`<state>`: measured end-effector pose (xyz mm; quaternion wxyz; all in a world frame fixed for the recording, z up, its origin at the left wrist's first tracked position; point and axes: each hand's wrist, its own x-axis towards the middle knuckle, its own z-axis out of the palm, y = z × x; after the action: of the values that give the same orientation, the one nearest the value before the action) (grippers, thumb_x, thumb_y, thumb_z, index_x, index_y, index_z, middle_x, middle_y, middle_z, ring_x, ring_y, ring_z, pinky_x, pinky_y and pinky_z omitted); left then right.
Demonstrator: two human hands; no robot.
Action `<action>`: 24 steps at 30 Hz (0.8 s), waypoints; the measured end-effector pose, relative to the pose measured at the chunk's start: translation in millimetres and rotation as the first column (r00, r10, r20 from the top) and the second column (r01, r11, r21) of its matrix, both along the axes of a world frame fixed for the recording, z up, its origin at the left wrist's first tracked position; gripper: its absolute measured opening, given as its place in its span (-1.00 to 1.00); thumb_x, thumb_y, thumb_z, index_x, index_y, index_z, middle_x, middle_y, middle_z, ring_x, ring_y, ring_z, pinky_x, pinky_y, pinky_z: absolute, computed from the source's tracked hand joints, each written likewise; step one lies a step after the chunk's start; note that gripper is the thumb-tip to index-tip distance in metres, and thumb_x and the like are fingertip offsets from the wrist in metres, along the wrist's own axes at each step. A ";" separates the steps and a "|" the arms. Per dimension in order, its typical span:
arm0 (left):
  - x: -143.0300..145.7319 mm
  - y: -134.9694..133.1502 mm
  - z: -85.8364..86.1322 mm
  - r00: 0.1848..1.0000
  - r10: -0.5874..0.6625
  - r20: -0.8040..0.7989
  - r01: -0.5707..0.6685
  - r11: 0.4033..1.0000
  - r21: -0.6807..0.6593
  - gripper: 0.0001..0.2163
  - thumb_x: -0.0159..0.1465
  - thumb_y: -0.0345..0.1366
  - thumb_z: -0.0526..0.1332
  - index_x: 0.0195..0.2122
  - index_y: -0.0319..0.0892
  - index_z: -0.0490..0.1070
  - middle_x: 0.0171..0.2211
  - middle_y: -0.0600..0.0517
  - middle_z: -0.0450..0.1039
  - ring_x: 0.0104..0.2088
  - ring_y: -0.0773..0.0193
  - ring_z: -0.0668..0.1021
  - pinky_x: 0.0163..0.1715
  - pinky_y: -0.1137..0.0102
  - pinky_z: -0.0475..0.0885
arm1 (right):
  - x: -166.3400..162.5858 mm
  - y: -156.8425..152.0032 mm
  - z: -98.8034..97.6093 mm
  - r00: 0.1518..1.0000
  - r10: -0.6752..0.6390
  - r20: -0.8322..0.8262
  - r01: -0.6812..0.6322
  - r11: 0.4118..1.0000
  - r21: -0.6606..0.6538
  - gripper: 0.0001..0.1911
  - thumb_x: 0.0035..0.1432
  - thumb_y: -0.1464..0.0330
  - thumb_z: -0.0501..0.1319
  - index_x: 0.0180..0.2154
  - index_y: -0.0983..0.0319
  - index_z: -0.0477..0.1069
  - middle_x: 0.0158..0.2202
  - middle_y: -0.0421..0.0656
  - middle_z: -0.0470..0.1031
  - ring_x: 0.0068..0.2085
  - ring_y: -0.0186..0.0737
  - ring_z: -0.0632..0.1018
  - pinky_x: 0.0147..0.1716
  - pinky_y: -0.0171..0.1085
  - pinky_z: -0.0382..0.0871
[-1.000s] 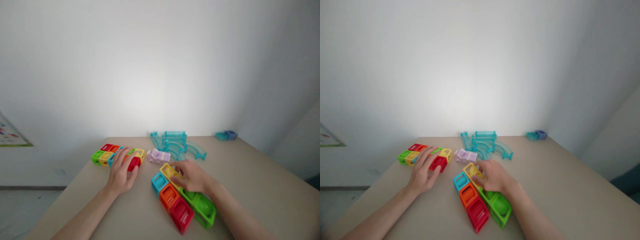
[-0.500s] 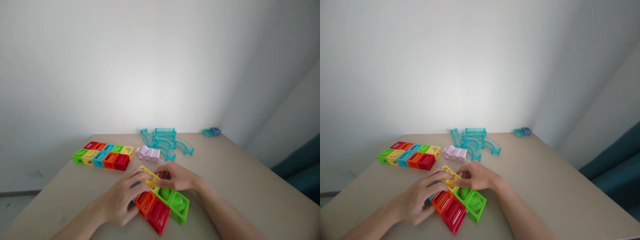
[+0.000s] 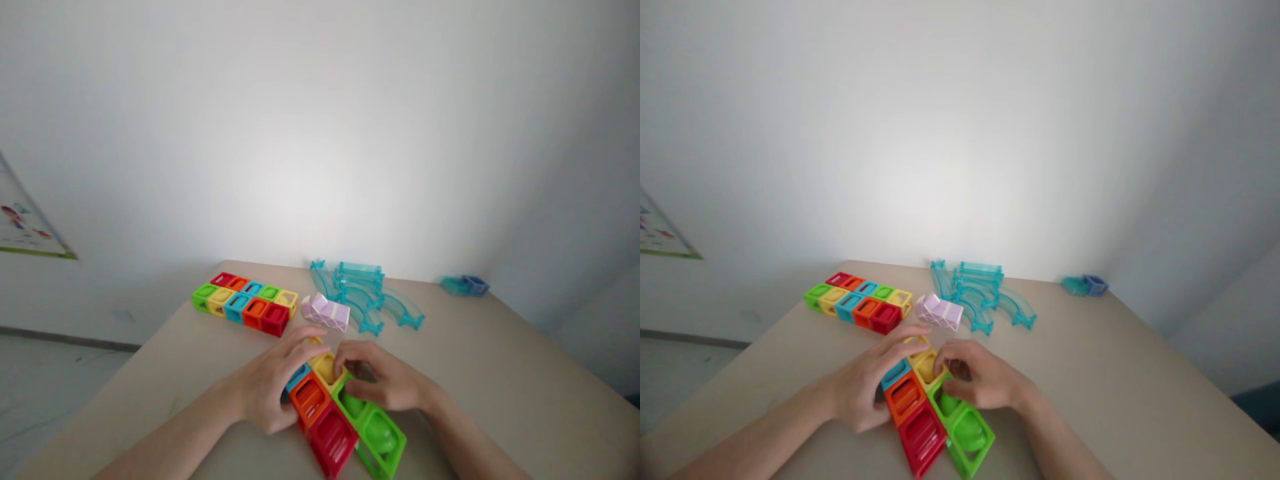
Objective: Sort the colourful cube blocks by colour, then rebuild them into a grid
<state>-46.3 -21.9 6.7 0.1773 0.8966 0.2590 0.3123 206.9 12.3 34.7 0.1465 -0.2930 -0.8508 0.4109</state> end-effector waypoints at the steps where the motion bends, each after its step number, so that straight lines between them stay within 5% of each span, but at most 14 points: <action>1: -1.7 -0.1 1.0 1.000 0.003 -0.009 -0.004 1.000 -0.009 -0.21 -0.03 -0.47 0.25 0.26 -0.10 0.04 0.28 -0.23 0.06 0.27 -0.11 0.23 0.21 0.02 0.23 | 0.0 0.2 0.6 1.000 0.001 0.013 -0.001 1.000 0.007 -0.82 0.01 0.48 0.20 -0.26 0.22 0.41 -0.32 -0.22 0.38 -0.36 -0.32 0.37 -0.36 -0.35 0.27; 12: -14.4 -4.8 14.1 0.993 0.006 -0.119 -0.014 0.998 -0.068 -0.20 0.05 -0.50 0.18 0.35 -0.08 -0.03 0.38 -0.15 -0.05 0.32 -0.02 0.18 0.26 0.09 0.19 | 9.3 5.6 2.8 0.998 -0.036 0.055 0.028 0.988 0.150 -0.73 -0.26 0.55 0.06 -0.41 0.23 0.34 -0.39 -0.23 0.36 -0.31 -0.25 0.37 -0.26 -0.30 0.25; 19: -20.1 0.4 12.1 0.996 0.076 -0.050 -0.079 0.995 -0.055 -0.44 0.15 -0.44 0.20 0.21 -0.14 0.19 0.24 -0.19 0.18 0.26 0.03 0.28 0.23 0.14 0.24 | 17.9 8.2 4.9 0.997 -0.045 0.067 0.034 0.987 0.158 -0.81 -0.34 0.51 0.04 -0.52 0.21 0.22 -0.46 -0.24 0.31 -0.33 -0.24 0.36 -0.28 -0.30 0.23; 24: -20.3 2.8 4.5 0.997 0.071 -0.039 -0.075 0.992 -0.105 -0.42 0.13 -0.44 0.23 0.20 -0.10 0.21 0.14 -0.12 0.31 0.13 0.10 0.41 0.17 0.27 0.32 | 17.7 8.8 2.2 0.997 -0.047 0.055 0.039 0.989 0.144 -0.80 -0.36 0.50 0.04 -0.53 0.21 0.21 -0.48 -0.25 0.30 -0.36 -0.25 0.35 -0.32 -0.32 0.23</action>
<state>-66.7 -19.0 11.2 0.2087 0.8812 0.3111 0.2883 224.6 21.1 36.9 0.1513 -0.3117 -0.8754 0.3370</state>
